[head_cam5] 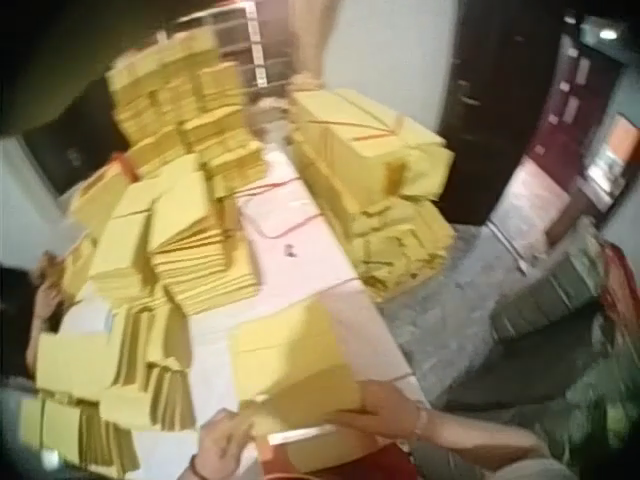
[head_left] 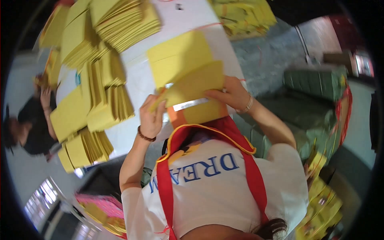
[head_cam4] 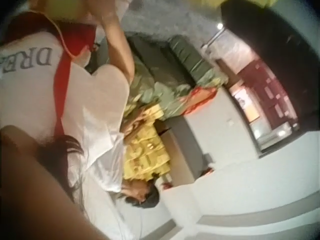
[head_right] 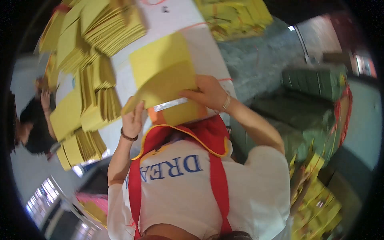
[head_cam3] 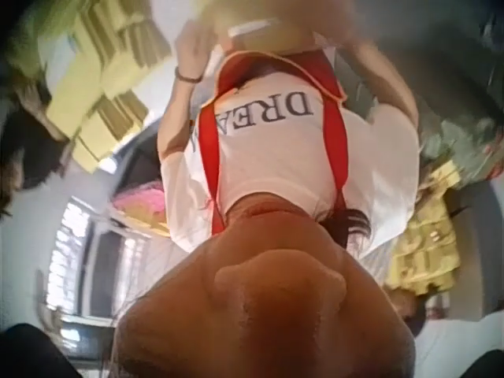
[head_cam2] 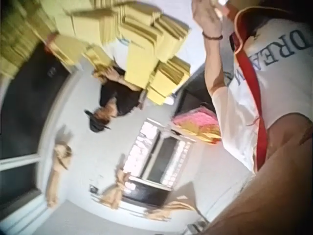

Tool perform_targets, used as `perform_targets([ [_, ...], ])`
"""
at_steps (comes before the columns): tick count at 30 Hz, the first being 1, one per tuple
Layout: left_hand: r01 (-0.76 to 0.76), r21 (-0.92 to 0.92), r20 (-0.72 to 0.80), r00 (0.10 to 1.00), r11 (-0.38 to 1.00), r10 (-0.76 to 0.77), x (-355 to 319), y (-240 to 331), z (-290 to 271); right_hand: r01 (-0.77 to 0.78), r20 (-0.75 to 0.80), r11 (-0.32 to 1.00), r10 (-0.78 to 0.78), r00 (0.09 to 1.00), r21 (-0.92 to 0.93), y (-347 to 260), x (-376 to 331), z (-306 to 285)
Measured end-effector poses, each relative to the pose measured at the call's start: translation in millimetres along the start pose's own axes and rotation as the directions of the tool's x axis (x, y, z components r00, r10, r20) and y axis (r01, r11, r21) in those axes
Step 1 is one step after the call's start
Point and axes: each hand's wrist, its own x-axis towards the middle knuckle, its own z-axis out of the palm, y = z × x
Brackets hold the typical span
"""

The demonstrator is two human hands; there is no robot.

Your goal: Folding and stacking sheets of yellow paper with silver foil centers for packaging.

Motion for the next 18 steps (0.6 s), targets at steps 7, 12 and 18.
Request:
perform_targets([
  [7, -0.047, -0.035, 0.025, 0.999, 0.998, 0.048, 4.2, -8.1, 0.2, -0.166, -0.067, 0.974, 0.178, 0.982, 0.153, 99.7, -83.1, -149.3],
  [12, -0.08, -0.063, 0.006, 0.997, 0.995, 0.081, 8.5, -11.1, 7.3, -0.44, -0.655, 0.849, 0.158, 0.739, -0.292, 154.4, -115.3, -95.3],
  [18, 0.016, -0.084, 0.028, 1.0, 0.996, -0.013, 2.9, -3.8, -1.6, 0.138, -0.583, 0.966, 0.015, 0.813, 0.217, 9.7, -27.2, -53.4],
])
